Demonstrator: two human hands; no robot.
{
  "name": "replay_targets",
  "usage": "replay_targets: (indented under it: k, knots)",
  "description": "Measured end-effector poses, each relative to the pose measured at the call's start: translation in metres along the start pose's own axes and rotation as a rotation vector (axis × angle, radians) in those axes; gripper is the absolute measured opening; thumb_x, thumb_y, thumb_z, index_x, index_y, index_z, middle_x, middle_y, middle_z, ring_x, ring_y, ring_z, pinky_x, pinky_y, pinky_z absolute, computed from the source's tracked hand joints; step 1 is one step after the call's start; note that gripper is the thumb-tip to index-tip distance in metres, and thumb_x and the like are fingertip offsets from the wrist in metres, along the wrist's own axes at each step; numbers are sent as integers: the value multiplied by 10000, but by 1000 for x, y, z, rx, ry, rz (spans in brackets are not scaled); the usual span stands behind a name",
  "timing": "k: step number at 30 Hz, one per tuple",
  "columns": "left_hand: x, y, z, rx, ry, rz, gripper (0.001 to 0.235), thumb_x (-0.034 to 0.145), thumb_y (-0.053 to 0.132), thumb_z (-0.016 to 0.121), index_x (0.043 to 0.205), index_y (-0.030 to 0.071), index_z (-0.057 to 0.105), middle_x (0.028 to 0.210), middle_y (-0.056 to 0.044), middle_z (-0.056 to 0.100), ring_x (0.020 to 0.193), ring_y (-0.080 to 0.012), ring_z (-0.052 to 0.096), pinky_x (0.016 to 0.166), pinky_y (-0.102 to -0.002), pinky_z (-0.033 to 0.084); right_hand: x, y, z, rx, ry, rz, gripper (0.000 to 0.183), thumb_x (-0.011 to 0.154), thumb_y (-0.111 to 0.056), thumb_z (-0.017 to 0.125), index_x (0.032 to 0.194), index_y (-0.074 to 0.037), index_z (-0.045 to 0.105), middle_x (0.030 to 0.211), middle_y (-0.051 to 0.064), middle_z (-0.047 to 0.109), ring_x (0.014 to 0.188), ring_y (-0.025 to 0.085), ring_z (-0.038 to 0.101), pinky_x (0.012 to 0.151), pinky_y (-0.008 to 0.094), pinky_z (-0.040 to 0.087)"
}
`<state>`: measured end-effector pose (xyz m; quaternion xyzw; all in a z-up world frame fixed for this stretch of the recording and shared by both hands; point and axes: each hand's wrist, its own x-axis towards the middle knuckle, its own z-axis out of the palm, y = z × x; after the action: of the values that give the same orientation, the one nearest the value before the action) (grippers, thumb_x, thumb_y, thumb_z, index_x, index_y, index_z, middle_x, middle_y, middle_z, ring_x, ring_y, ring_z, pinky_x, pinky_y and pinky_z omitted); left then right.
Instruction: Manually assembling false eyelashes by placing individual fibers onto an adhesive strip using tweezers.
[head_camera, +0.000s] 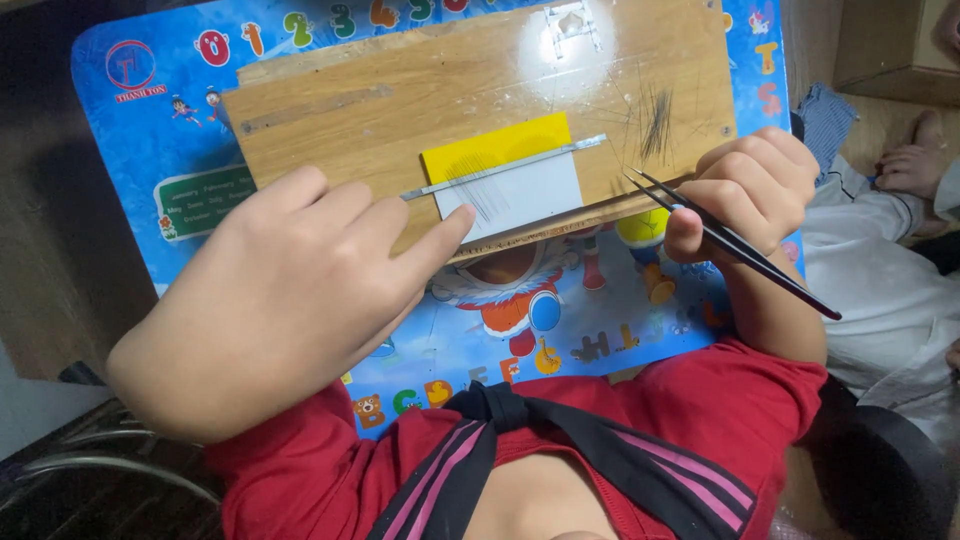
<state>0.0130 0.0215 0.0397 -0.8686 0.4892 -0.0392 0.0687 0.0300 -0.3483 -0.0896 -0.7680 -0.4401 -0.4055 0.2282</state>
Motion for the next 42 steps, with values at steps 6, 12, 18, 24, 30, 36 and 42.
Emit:
replay_targets:
  k: [6, 12, 18, 24, 30, 36, 42]
  knots:
    - [-1, -1, 3, 34, -1, 55, 119, 950, 99, 641, 920, 198, 582, 863, 3, 645, 719, -221, 620, 622, -347, 453, 1, -2, 0, 6, -7, 38, 496, 1035, -244, 482, 619, 14, 563, 513, 115, 474, 447, 280, 488, 505, 376, 279]
    - [0, 1, 2, 53, 12, 89, 148, 969, 79, 609, 871, 188, 587, 805, -7, 615, 704, -229, 594, 629, -350, 425, 3, -2, 2, 9, 1, 31, 488, 1037, -234, 484, 623, 14, 556, 516, 119, 483, 441, 278, 475, 501, 376, 279]
    - [-2, 2, 6, 3, 15, 117, 234, 944, 46, 593, 766, 194, 557, 697, -6, 566, 646, -250, 557, 631, -368, 411, 4, -1, 6, 8, 32, 18, 505, 1034, -244, 487, 602, 10, 552, 491, 114, 481, 426, 268, 481, 491, 361, 279]
    - [2, 0, 4, -9, 12, 109, 408, 1061, 541, 617, 875, 178, 602, 810, -12, 642, 708, -234, 610, 632, -363, 432, 4, -1, 8, 7, 46, 24, 502, 1030, -235, 487, 600, 16, 547, 483, 118, 454, 413, 264, 433, 485, 366, 229]
    - [6, 0, 7, -3, 21, 79, 267, 1055, 437, 602, 889, 230, 576, 840, 8, 630, 745, -237, 622, 654, -367, 433, 3, 1, 10, 28, 63, 15, 515, 1031, -240, 486, 587, 16, 542, 471, 114, 436, 401, 262, 418, 479, 371, 235]
    - [7, 0, 7, 3, 21, 80, 275, 1060, 439, 611, 897, 220, 579, 833, 12, 622, 736, -224, 616, 640, -361, 430, 1, 0, 8, 29, 44, 34, 514, 1039, -246, 476, 606, 20, 549, 487, 119, 459, 415, 271, 452, 485, 369, 262]
    - [8, 1, 8, 0, 29, 79, 257, 1072, 406, 590, 888, 227, 575, 830, 6, 634, 746, -233, 625, 660, -366, 434, 2, -2, 6, 13, 8, 35, 495, 1038, -240, 483, 623, 20, 555, 501, 121, 471, 428, 271, 449, 491, 372, 264]
